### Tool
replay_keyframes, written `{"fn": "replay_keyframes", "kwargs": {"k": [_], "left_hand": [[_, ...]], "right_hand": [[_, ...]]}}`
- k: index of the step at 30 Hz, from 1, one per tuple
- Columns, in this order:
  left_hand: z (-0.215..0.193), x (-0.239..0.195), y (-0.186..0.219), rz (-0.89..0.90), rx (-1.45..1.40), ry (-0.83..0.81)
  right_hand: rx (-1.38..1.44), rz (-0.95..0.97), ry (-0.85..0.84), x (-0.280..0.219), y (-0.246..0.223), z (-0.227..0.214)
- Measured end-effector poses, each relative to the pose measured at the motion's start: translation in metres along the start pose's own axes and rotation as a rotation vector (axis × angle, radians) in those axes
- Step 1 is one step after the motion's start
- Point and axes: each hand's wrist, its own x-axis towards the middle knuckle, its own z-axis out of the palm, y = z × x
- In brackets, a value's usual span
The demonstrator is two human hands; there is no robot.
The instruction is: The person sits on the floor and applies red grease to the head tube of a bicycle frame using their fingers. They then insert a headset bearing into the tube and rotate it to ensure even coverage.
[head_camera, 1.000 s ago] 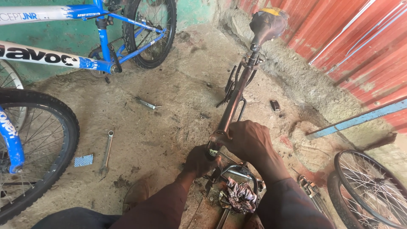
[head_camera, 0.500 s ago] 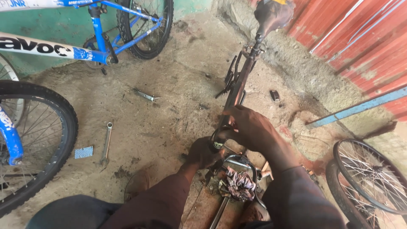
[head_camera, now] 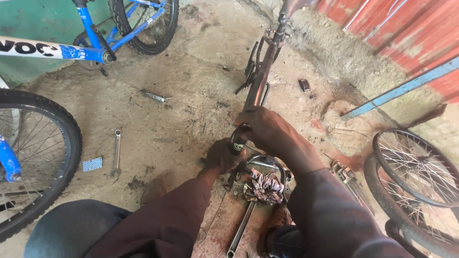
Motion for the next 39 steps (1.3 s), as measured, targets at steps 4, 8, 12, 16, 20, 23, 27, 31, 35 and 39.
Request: {"fn": "replay_keyframes", "kwargs": {"k": [4,8,12,16,20,23,27,31,35,39], "left_hand": [[0.009,-0.002,-0.015,0.366,0.493,0.182],[0.02,0.004,-0.031,0.169,0.312,0.418],[0.03,0.006,-0.052,0.267,0.5,0.562],[0.028,0.01,-0.057,0.148,0.408,0.595],[0.032,0.006,-0.056,0.051,0.412,0.616],[0.026,0.001,-0.055,0.022,0.251,0.561],[0.024,-0.004,-0.051,-0.004,0.231,0.542],[0.021,-0.007,-0.041,-0.017,0.127,0.49],[0.021,-0.001,-0.046,-0.135,0.127,0.417],[0.022,-0.004,-0.038,-0.124,0.097,0.51]], "right_hand": [[-0.059,0.003,0.02,-0.004,-0.019,-0.004],[-0.078,-0.189,0.082,0.009,-0.009,0.011],[-0.083,-0.185,0.112,0.021,-0.016,0.023],[-0.091,-0.308,0.143,0.033,-0.017,0.027],[-0.124,-0.253,0.066,0.03,-0.027,0.019],[-0.132,-0.272,0.09,0.032,-0.025,0.022],[-0.087,-0.336,0.071,0.022,-0.024,0.015],[-0.048,-0.148,0.079,0.026,-0.027,0.016],[-0.151,0.032,0.113,0.041,-0.007,0.034],[-0.078,-0.048,0.128,0.029,-0.019,0.011]]}}
